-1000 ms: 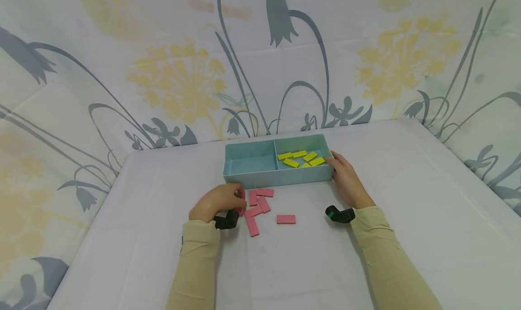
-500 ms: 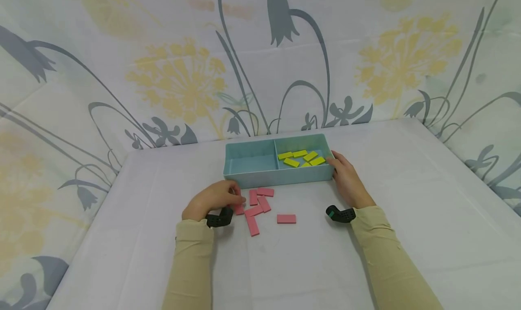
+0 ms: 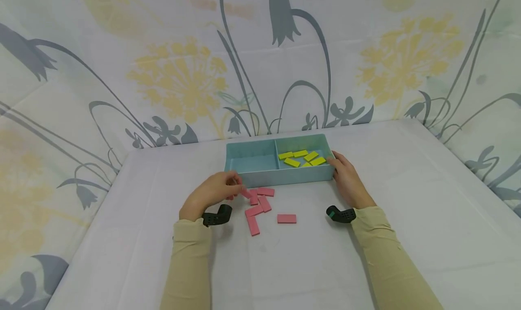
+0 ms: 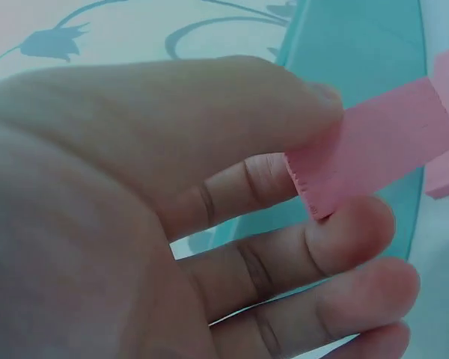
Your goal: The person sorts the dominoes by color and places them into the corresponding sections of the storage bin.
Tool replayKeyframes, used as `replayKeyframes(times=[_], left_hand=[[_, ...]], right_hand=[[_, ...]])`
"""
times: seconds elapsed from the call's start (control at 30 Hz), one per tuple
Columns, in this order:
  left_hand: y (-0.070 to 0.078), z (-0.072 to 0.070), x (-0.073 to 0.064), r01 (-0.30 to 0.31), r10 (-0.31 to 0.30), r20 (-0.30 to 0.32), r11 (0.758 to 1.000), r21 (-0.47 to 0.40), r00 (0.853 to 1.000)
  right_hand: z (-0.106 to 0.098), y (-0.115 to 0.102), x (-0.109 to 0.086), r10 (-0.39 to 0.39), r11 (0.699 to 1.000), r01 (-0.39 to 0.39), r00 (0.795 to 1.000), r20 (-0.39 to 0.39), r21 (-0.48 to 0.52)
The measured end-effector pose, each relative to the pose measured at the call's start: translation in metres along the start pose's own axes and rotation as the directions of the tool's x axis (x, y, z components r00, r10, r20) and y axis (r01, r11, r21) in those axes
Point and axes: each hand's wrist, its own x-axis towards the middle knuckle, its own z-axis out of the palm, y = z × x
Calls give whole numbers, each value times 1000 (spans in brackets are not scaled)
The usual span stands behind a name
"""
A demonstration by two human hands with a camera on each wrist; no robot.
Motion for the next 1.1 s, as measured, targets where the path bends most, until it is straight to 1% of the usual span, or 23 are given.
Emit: replayKeyframes(times=[0.23, 0.43, 0.6, 0.73, 0.9, 1.1], left_hand=[[4, -3, -4, -54, 55, 10, 995, -82, 998], [4, -5, -5, -92, 90, -15, 985, -148, 996], [4, -6, -5, -109, 104, -38, 974, -197, 994], [4, -7, -6, -110, 98, -68, 971, -210, 993], [5, -7, -4, -115, 93, -110, 971, -212, 990], [6, -5, -1, -136, 92, -202, 967, -216, 975]], right_hand=[[1, -1, -1, -4, 1000, 4, 1000, -6, -4], [1, 0, 0, 2, 1000, -2, 1000, -4, 1], [1, 0, 1, -1, 1000, 1, 1000, -6, 2], [0, -1, 2, -9, 1000, 9, 1000, -7, 7], [0, -1, 0, 3, 1000, -3, 1000, -14, 7], [0, 0, 0, 2, 1000, -2, 1000, -16, -1]])
